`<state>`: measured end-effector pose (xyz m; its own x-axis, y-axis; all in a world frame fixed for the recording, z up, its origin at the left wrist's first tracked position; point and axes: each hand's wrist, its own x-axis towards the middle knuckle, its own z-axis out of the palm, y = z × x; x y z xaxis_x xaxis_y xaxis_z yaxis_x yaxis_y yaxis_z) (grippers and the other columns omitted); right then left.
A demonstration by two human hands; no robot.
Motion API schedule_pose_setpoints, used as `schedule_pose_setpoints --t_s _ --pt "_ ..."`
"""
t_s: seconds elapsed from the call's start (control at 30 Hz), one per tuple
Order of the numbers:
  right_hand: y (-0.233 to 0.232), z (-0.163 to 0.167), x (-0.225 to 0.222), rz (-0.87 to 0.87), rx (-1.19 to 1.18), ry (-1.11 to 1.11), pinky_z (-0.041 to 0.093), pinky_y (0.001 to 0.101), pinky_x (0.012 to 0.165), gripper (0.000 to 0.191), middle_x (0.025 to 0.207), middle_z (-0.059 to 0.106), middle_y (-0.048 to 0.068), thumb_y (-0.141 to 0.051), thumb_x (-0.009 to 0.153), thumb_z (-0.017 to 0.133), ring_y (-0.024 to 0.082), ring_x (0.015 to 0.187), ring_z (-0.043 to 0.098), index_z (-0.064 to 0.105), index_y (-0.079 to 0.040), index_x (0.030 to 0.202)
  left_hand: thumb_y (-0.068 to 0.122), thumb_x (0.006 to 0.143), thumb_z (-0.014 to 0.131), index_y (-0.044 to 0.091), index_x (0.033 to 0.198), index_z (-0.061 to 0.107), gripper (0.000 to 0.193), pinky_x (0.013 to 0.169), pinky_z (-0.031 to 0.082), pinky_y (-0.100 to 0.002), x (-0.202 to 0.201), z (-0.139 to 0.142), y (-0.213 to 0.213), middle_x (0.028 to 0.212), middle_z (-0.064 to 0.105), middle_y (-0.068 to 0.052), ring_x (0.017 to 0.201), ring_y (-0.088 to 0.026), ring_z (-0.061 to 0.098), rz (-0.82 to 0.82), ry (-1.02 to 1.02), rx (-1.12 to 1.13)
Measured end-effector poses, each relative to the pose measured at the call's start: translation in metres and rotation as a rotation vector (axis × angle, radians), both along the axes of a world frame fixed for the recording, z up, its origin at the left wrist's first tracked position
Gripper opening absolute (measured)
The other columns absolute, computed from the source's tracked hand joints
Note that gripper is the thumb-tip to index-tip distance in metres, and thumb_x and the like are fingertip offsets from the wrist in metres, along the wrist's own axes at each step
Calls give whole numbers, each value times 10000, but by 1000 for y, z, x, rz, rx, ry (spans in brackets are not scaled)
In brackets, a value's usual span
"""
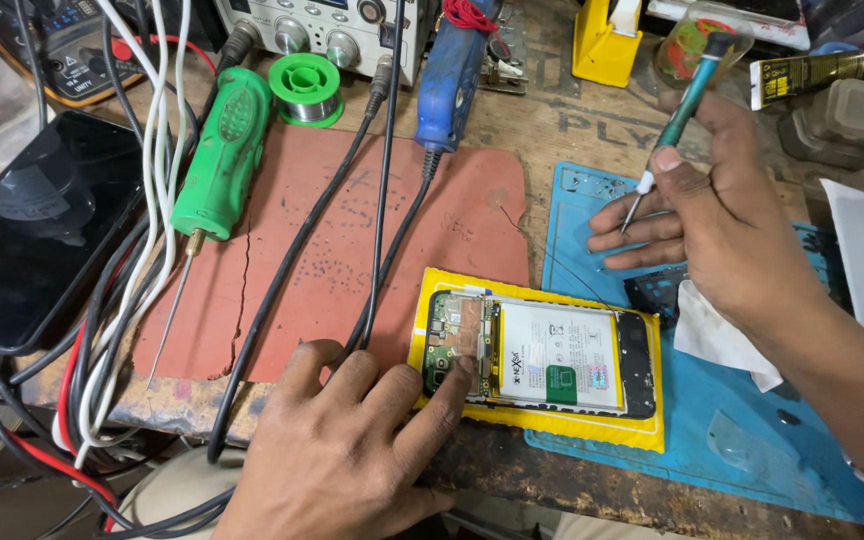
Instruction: The person uses a precision screwdriver to remove screws from the internal frame of a disassembled smartphone. They then lift and remove a black metal bracket from the device's interior.
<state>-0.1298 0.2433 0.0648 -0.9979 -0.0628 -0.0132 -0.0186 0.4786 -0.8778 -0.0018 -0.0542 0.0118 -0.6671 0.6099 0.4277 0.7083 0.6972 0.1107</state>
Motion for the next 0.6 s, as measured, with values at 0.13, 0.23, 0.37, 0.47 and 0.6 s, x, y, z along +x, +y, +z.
schedule_pose_setpoints --t_s 0.13,0.23,0.37,0.47,0.6 --pt "-3 8 9 129 -56 277 655 406 843 277 1167 648 171 -175 1132 418 266 1026 728 279 -63 1344 620 540 828 69 1358 625 1007 753 434 -485 0 0 0 868 589 -46 824 -267 579 -1 -6 10" --pt "-10 11 26 286 -85 382 626 403 920 244 1184 690 240 -108 1134 478 275 1069 708 317 -49 1307 623 541 829 71 1358 628 1006 760 435 -480 0 0 0 864 586 -36 832 -263 579 3 2 8" --pt "-35 -6 52 534 -246 336 654 390 981 247 1248 707 235 -97 1114 496 250 1138 744 337 -66 1300 616 547 832 77 1341 641 979 776 441 -474 1 1 -1 860 583 -28 837 -257 578 4 9 17" --pt "-50 -22 63 640 -287 260 619 374 1026 238 1271 707 233 -101 1114 486 239 1205 715 338 -64 1298 608 550 833 97 1299 656 924 782 442 -474 1 1 0 878 594 -28 846 -257 580 3 12 28" --pt "-57 -30 66 646 -261 172 594 347 994 261 1263 715 225 -107 1090 498 225 1180 717 341 -60 1293 598 553 836 117 1261 671 872 768 435 -473 1 1 0 880 594 -28 867 -259 588 3 17 37"
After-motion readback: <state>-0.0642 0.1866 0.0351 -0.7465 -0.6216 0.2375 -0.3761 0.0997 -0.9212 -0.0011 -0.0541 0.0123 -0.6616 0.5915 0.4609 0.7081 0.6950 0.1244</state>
